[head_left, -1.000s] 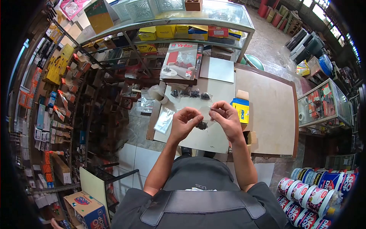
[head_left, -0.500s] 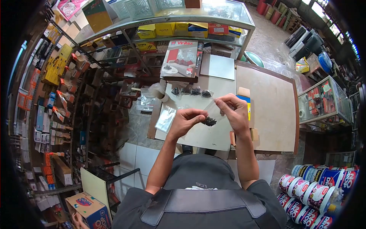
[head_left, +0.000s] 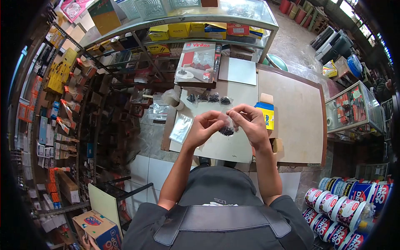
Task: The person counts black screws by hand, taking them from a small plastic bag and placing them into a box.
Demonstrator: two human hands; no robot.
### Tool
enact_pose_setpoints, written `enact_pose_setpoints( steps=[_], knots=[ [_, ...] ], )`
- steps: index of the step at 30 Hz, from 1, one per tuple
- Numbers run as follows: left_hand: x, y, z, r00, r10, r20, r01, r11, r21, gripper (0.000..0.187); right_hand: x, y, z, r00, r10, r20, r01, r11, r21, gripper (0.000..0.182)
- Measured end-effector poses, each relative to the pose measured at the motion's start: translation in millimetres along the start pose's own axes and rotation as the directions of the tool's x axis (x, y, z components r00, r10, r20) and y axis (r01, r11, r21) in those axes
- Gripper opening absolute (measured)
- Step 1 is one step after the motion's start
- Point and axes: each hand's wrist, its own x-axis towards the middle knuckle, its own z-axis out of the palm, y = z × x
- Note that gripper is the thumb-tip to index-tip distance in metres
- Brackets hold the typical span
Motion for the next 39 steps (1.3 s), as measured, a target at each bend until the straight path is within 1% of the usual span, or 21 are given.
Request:
enact_pose_setpoints(
  steps=[2,4,5,7,9,10,13,14,16,19,21,25,27,28,29,31,32,33,35,37,39],
  knots=[
    [0.7,-9.1,-8.4,1.000,0.004,-0.005,-0.004,0.999,0.037,0.014,1.3,-0.1,-0.7,1.000,-0.004,0.006,0.004,1.000,0.001,0.015],
    [1.8,-11.7,-10.7,1.000,0.006,-0.006,-0.006,0.997,0.073,0.015,3.2,1.4,-9.0,1.000,0.017,-0.014,-0.018,0.993,-0.118,0.017],
    [0.8,-12.5,-10.2,0.999,0.033,-0.027,-0.031,0.997,0.070,0.016,3.2,2.3,-11.1,1.000,0.019,-0.016,-0.020,0.993,-0.117,0.017],
    [-1.3,-12.0,-9.0,0.997,0.058,-0.049,-0.055,0.996,0.067,0.017,3.6,3.6,-13.7,1.000,-0.017,-0.014,0.013,0.968,-0.249,0.017],
    [-2.8,-11.0,-8.0,0.991,-0.038,-0.125,0.043,0.998,0.035,0.016,3.7,0.1,-14.9,0.999,-0.035,0.017,0.039,0.954,-0.298,0.016],
    [-3.1,-11.3,-8.0,0.992,-0.039,-0.124,0.044,0.998,0.035,0.016,4.0,-2.1,-15.0,0.997,-0.055,0.049,0.068,0.936,-0.346,0.015],
    [-4.7,-8.9,-4.0,0.995,0.006,-0.103,-0.001,0.999,0.050,0.015,4.5,-5.0,-12.1,0.993,-0.087,0.074,0.109,0.922,-0.371,0.013],
    [-5.8,-5.7,-0.5,0.994,0.009,-0.113,-0.007,1.000,0.012,0.014,4.8,-3.2,-12.0,0.994,-0.087,0.073,0.108,0.923,-0.370,0.013],
    [-9.0,-4.7,0.5,0.992,0.010,-0.125,-0.014,1.000,-0.025,0.015,5.4,1.9,-11.8,0.990,-0.118,0.072,0.133,0.957,-0.259,0.010],
    [-12.3,-12.7,-5.5,0.994,0.051,-0.094,-0.048,0.998,0.033,0.019,3.0,2.1,-12.8,0.990,-0.123,0.067,0.136,0.962,-0.237,0.015],
    [-13.2,-13.8,-6.6,0.993,0.087,-0.082,-0.083,0.995,0.050,0.026,1.4,-1.0,-12.1,0.987,-0.139,0.075,0.154,0.952,-0.266,0.016],
    [-16.7,0.6,2.3,0.995,0.085,-0.052,-0.081,0.994,0.077,0.030,-1.2,2.7,-12.9,0.980,-0.165,0.113,0.192,0.935,-0.297,0.017],
    [-17.7,5.3,6.7,0.990,0.135,-0.036,-0.122,0.960,0.252,0.031,-4.8,-0.9,-8.7,0.980,-0.168,0.102,0.191,0.936,-0.294,0.017],
    [-18.1,8.9,14.7,0.977,0.185,-0.110,-0.146,0.944,0.295,0.026,-6.8,-4.5,-5.6,0.981,-0.171,0.092,0.191,0.937,-0.293,0.018],
    [-17.1,6.7,16.1,0.977,0.183,-0.108,-0.144,0.944,0.296,0.026,-8.8,-9.2,-1.9,0.981,-0.171,0.089,0.190,0.937,-0.292,0.018],
    [-12.1,4.2,15.8,0.866,0.499,-0.042,-0.393,0.730,0.559,0.024,-12.9,-19.1,5.1,0.972,-0.219,0.082,0.233,0.894,-0.382,0.017],
    [-10.8,7.4,13.8,0.809,0.585,0.050,-0.466,0.587,0.662,0.024,-14.8,-22.4,6.3,0.972,-0.220,0.078,0.233,0.894,-0.382,0.017],
    [-11.7,11.3,13.9,0.809,0.585,0.053,-0.467,0.587,0.661,0.024,-16.7,-25.1,7.1,0.968,-0.233,0.089,0.249,0.881,-0.403,0.016],
    [-13.3,17.9,15.6,0.767,0.626,0.140,-0.518,0.475,0.711,0.024,-18.5,-24.7,6.5,0.964,-0.246,0.102,0.266,0.866,-0.423,0.016],
    [-14.2,19.7,18.2,0.758,0.639,0.130,-0.522,0.475,0.709,0.023,-18.7,-19.8,3.4,0.946,-0.295,0.136,0.325,0.855,-0.405,0.016],
    [-14.4,18.7,18.8,0.748,0.653,0.119,-0.526,0.474,0.706,0.023,-19.8,-21.5,1.7,0.943,-0.300,0.146,0.333,0.840,-0.428,0.016]
  ],
)
